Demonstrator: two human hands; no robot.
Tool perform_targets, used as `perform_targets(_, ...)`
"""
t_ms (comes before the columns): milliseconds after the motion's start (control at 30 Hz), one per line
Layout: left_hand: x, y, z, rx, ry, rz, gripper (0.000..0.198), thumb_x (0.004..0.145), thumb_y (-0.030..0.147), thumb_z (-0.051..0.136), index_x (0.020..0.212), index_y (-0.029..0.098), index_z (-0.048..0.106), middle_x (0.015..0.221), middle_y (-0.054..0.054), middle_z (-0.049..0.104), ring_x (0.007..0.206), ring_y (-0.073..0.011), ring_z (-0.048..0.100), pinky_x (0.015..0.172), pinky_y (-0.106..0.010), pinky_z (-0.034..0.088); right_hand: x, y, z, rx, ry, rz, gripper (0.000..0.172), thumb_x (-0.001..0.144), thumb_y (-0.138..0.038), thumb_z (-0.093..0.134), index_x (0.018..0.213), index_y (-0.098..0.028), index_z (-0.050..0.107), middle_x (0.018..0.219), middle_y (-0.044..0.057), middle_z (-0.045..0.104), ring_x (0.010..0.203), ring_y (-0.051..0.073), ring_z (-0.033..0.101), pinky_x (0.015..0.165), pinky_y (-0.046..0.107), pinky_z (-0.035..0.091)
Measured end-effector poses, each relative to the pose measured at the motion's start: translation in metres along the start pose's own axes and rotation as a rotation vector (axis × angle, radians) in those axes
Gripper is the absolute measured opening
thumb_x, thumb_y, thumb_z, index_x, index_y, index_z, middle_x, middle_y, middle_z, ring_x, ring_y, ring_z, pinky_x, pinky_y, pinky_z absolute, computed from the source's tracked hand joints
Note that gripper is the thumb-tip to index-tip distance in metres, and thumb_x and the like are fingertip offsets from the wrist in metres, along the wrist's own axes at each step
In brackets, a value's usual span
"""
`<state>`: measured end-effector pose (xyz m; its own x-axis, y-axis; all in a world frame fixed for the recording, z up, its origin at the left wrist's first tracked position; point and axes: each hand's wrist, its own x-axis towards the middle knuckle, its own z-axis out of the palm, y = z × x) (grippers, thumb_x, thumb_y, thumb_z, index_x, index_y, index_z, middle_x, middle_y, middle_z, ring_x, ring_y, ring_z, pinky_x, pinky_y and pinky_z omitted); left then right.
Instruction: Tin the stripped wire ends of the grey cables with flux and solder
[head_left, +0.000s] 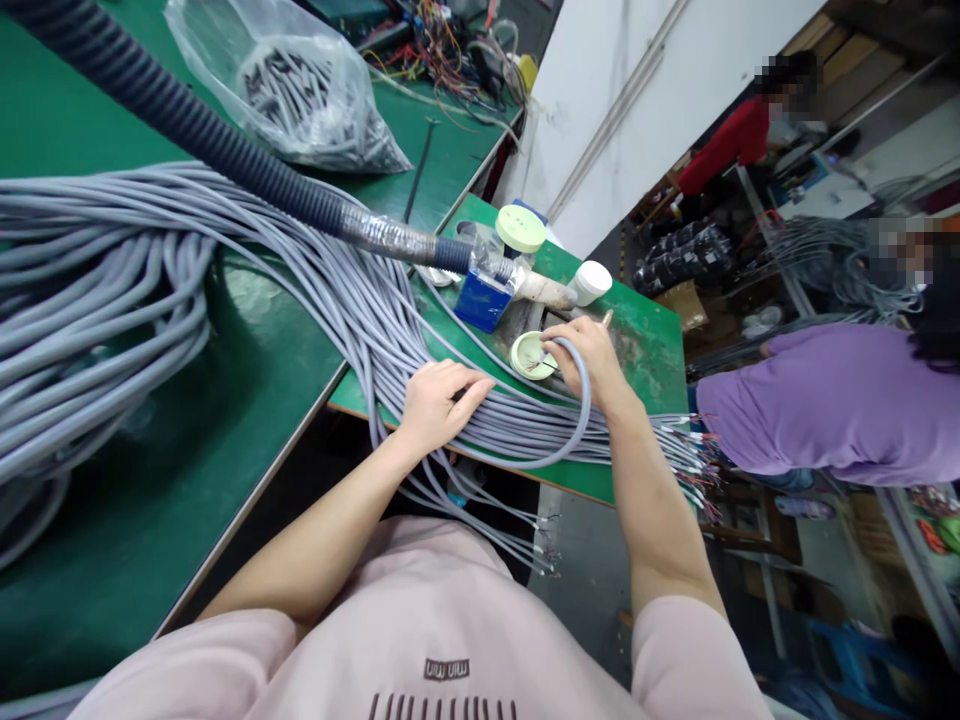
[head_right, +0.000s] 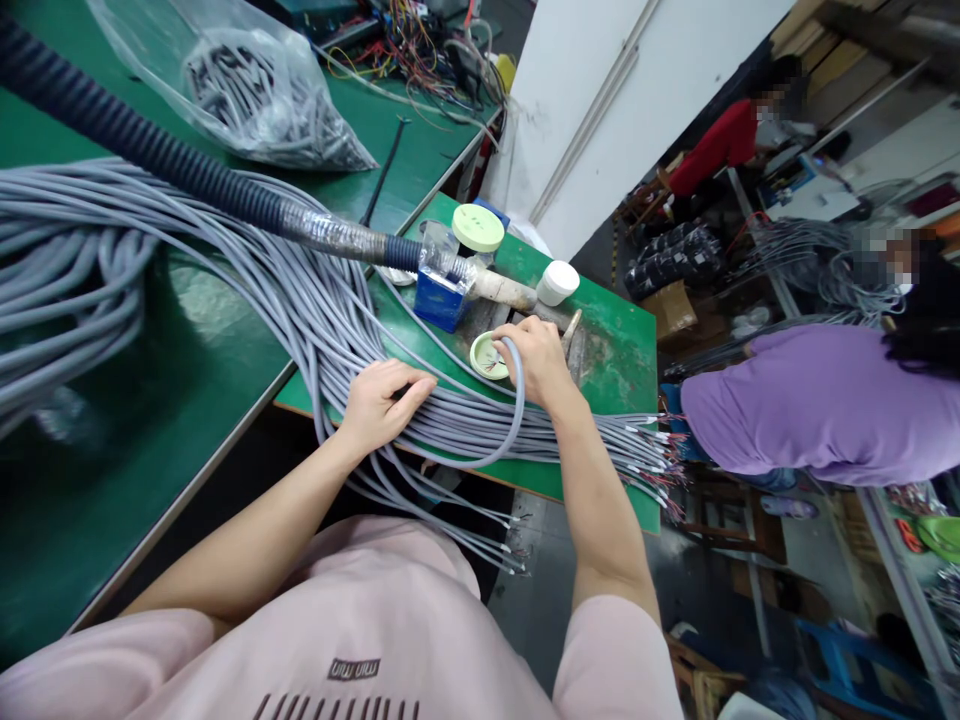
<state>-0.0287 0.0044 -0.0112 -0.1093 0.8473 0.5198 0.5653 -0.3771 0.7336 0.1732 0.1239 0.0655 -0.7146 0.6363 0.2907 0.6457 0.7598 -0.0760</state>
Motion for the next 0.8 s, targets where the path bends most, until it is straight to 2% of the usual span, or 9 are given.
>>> perform_targets(300, 0.0, -0.001, 0.001, 0.005, 0.005, 0.011, 0.031, 0.093, 0.037, 0.05, 0.079, 0.019, 0.07, 0.076, -0.004, 0.073, 0.069, -0.0149, 0.062, 0.069, -0.03, 0.041, 0.0, -0.002, -0.001, -0.006, 0.022, 0.001, 0.023, 0.093, -0.034, 0.048, 0.095, -0.022, 0.068, 0.084, 0.007, 0.062, 0.084, 0.023, 0.056, 0.083, 0.04, 0.041)
perform_targets(533, 0.0, 0.0, 0.0, -0.015, 0.012, 0.007, 0.028, 0.092, 0.035, 0.051, 0.078, 0.019, 0.07, 0.076, -0.004, 0.073, 0.069, -0.0154, 0.062, 0.069, -0.031, 0.041, -0.007, -0.005, -0.028, -0.092, 0.136, 0.01, 0.028, 0.095, -0.04, 0.045, 0.095, -0.024, 0.068, 0.085, 0.006, 0.061, 0.087, 0.023, 0.055, 0.084, 0.041, 0.039)
perform_targets(667, 0.0, 0.0, 0.0, -0.017, 0.016, 0.01, 0.027, 0.092, 0.034, 0.052, 0.079, 0.019, 0.069, 0.075, -0.004, 0.072, 0.069, -0.0152, 0.061, 0.069, -0.031, 0.042, -0.012, 0.009, -0.041, -0.138, 0.202, 0.065, 0.028, 0.095, -0.039, 0.045, 0.094, -0.023, 0.068, 0.084, 0.007, 0.061, 0.087, 0.024, 0.055, 0.084, 0.041, 0.038)
perform_targets(800, 0.0, 0.0, 0.0, -0.04, 0.046, 0.028, 0.024, 0.091, 0.031, 0.053, 0.079, 0.018, 0.069, 0.075, -0.004, 0.072, 0.07, -0.0152, 0.061, 0.069, -0.03, 0.042, -0.016, 0.036, -0.039, -0.151, 0.179, 0.135, 0.026, 0.094, -0.036, 0.046, 0.094, -0.022, 0.067, 0.083, 0.006, 0.064, 0.088, 0.024, 0.056, 0.084, 0.04, 0.038)
